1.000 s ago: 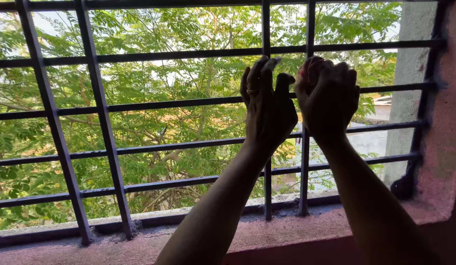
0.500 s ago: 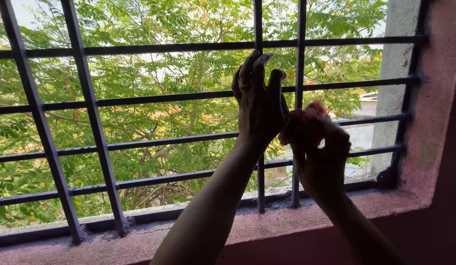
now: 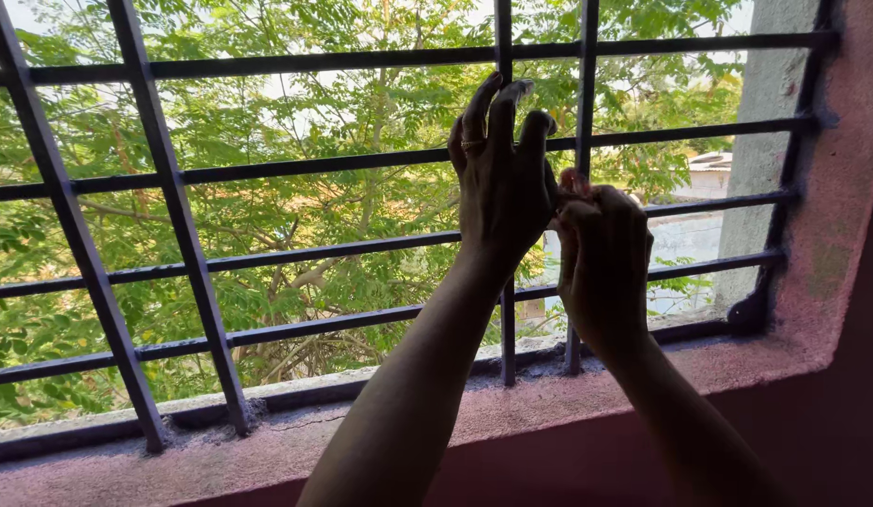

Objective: The person rinses a cloth in a bucket of water and wipes the metal bars of a window grill by hand, moving along the horizontal and vertical bars to clean the surfaces.

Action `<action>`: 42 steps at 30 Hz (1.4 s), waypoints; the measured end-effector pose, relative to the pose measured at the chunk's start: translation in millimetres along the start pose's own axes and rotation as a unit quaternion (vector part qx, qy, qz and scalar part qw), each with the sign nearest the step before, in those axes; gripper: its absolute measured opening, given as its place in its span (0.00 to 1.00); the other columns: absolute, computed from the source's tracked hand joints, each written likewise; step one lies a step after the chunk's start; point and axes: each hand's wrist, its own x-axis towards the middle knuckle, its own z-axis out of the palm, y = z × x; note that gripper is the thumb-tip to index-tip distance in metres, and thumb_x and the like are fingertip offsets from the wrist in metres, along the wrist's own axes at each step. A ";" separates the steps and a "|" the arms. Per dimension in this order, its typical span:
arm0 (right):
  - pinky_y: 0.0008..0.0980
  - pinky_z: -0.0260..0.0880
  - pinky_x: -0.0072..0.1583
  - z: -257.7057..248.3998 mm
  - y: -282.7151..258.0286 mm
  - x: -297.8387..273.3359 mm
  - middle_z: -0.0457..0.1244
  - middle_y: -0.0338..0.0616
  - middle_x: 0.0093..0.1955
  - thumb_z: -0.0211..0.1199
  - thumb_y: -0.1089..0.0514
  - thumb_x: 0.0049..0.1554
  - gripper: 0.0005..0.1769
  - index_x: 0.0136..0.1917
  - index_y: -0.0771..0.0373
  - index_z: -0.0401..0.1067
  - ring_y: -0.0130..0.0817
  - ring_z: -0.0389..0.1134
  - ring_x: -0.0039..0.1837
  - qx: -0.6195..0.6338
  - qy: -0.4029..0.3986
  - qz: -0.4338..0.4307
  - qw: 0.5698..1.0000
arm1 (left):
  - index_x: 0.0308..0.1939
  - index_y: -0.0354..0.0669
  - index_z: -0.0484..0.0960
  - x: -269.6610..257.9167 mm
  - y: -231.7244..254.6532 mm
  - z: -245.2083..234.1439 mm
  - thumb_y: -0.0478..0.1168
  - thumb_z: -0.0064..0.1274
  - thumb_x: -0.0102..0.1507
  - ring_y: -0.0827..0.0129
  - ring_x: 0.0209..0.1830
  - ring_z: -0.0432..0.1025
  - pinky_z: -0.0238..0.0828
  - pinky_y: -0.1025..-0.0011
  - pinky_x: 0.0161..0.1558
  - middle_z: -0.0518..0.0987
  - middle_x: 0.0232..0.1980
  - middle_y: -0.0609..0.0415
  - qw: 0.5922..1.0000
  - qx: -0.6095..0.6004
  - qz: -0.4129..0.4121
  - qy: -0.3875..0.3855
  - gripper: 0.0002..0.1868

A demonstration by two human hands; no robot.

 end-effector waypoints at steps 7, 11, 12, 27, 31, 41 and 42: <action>0.53 0.62 0.42 2.4 52.0 59.2 0.66 0.41 0.40 0.58 0.58 0.63 0.05 0.53 0.59 0.69 0.40 0.65 0.42 0.366 -0.309 0.383 0.790 | 0.46 0.48 0.76 -0.1 1.3 -0.8 0.38 0.57 0.62 0.52 0.80 0.52 0.51 0.51 0.75 0.66 0.71 0.49 0.999 -0.039 -0.007 0.006 0.09; 0.51 0.68 0.57 9.1 31.8 24.3 0.66 0.51 0.47 0.58 0.65 0.62 0.10 0.58 0.62 0.69 0.49 0.68 0.52 0.035 -0.100 0.012 0.994 | 0.47 0.51 0.77 2.6 4.6 -1.0 0.36 0.55 0.65 0.55 0.80 0.54 0.52 0.51 0.75 0.68 0.71 0.51 1.000 0.007 -0.009 -0.002 0.08; 0.51 0.68 0.59 7.6 19.4 10.8 0.66 0.53 0.50 0.58 0.66 0.62 0.12 0.60 0.62 0.69 0.50 0.67 0.55 0.006 -0.065 0.001 0.998 | 0.46 0.52 0.77 0.3 4.9 -2.8 0.36 0.55 0.65 0.55 0.80 0.54 0.52 0.51 0.74 0.69 0.70 0.52 1.000 0.014 -0.015 -0.013 0.07; 0.38 0.71 0.69 -50.0 -7.9 -72.1 0.63 0.52 0.65 0.67 0.61 0.60 0.19 0.65 0.55 0.74 0.44 0.65 0.71 0.093 -0.039 0.090 0.991 | 0.63 0.44 0.76 -26.7 35.4 -30.8 0.35 0.47 0.63 0.45 0.84 0.48 0.35 0.47 0.82 0.67 0.74 0.44 0.997 0.042 -0.003 -0.071 0.23; 0.30 0.76 0.48 -28.3 14.4 -33.7 0.63 0.47 0.53 0.72 0.57 0.59 0.16 0.58 0.59 0.74 0.43 0.67 0.60 0.131 0.009 0.219 0.967 | 0.60 0.42 0.77 -26.4 37.7 -30.5 0.60 0.54 0.62 0.44 0.81 0.49 0.35 0.45 0.80 0.67 0.73 0.43 0.994 0.034 -0.025 -0.100 0.31; 0.40 0.75 0.61 -45.2 -18.9 -68.7 0.64 0.46 0.57 0.71 0.62 0.58 0.17 0.61 0.57 0.76 0.41 0.68 0.63 0.038 -0.060 0.056 0.996 | 0.52 0.47 0.80 -52.8 22.0 -20.6 0.39 0.49 0.69 0.47 0.87 0.43 0.49 0.48 0.77 0.56 0.83 0.48 0.995 0.050 -0.009 -0.083 0.09; 0.39 0.75 0.61 -44.4 -12.4 -65.7 0.63 0.48 0.58 0.70 0.63 0.59 0.18 0.62 0.57 0.76 0.42 0.67 0.64 0.048 -0.057 0.066 0.995 | 0.51 0.48 0.80 -53.7 21.1 -19.7 0.40 0.49 0.70 0.47 0.87 0.42 0.51 0.47 0.75 0.55 0.83 0.49 0.996 0.051 -0.007 -0.077 0.08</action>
